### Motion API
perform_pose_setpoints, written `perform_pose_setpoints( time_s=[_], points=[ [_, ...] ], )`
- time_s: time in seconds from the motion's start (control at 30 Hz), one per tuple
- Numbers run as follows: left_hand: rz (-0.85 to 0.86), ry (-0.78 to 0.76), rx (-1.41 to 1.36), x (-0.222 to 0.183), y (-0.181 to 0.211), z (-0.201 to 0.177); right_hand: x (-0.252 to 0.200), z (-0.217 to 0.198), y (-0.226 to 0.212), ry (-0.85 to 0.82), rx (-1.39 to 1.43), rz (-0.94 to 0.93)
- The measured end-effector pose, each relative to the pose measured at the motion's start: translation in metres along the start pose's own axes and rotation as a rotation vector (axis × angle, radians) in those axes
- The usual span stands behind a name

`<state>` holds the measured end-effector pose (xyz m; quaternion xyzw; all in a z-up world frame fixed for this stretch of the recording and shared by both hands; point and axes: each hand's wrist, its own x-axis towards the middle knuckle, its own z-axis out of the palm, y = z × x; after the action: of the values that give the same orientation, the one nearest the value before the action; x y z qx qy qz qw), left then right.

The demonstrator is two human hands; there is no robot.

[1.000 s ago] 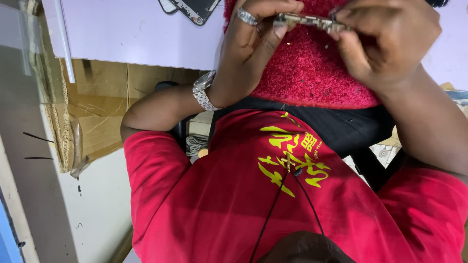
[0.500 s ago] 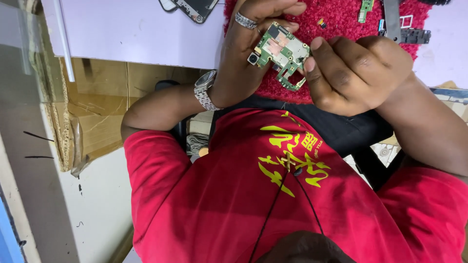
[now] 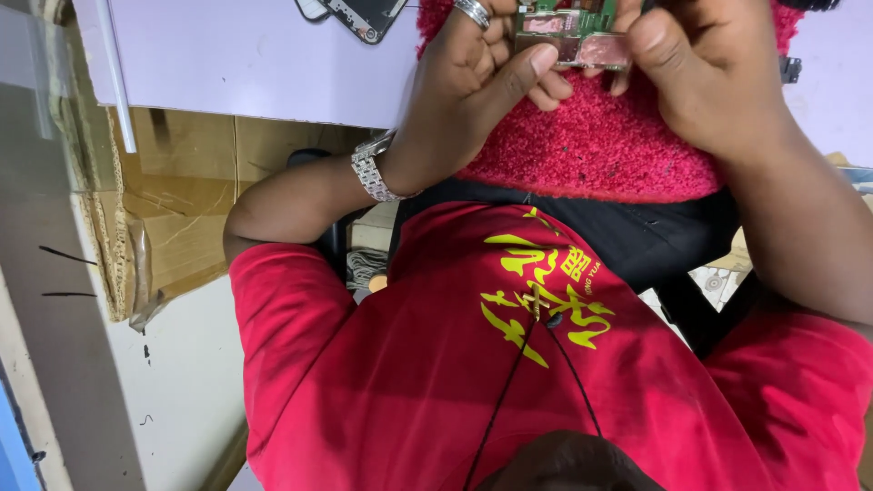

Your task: Repairing a mobile phone motherboard by inspecting and attaching small electronic components

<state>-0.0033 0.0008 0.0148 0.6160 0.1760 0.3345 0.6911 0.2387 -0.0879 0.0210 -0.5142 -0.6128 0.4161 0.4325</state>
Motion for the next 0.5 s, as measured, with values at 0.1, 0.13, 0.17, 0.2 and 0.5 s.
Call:
perform_pose_setpoints(
  time_s=[0.1, 0.13, 0.17, 0.2, 0.5],
  points=[
    [-0.006, 0.0, -0.008, -0.001, -0.006, -0.002, -0.003, -0.003, 0.016, 0.013, 0.096, 0.045],
    [0.002, 0.002, 0.01, -0.002, -0.007, -0.003, -0.004, -0.004, 0.021, 0.038, 0.108, 0.065],
    [0.003, 0.002, 0.01, -0.001, -0.006, -0.002, -0.007, -0.005, 0.026, 0.038, 0.108, 0.064],
    [0.003, 0.024, 0.017, -0.001, -0.005, -0.001, -0.009, -0.006, 0.032, 0.107, 0.1, 0.095],
    [0.019, 0.081, -0.017, 0.0, -0.009, 0.0, -0.004, -0.005, 0.029, 0.215, 0.212, 0.118]
  ],
)
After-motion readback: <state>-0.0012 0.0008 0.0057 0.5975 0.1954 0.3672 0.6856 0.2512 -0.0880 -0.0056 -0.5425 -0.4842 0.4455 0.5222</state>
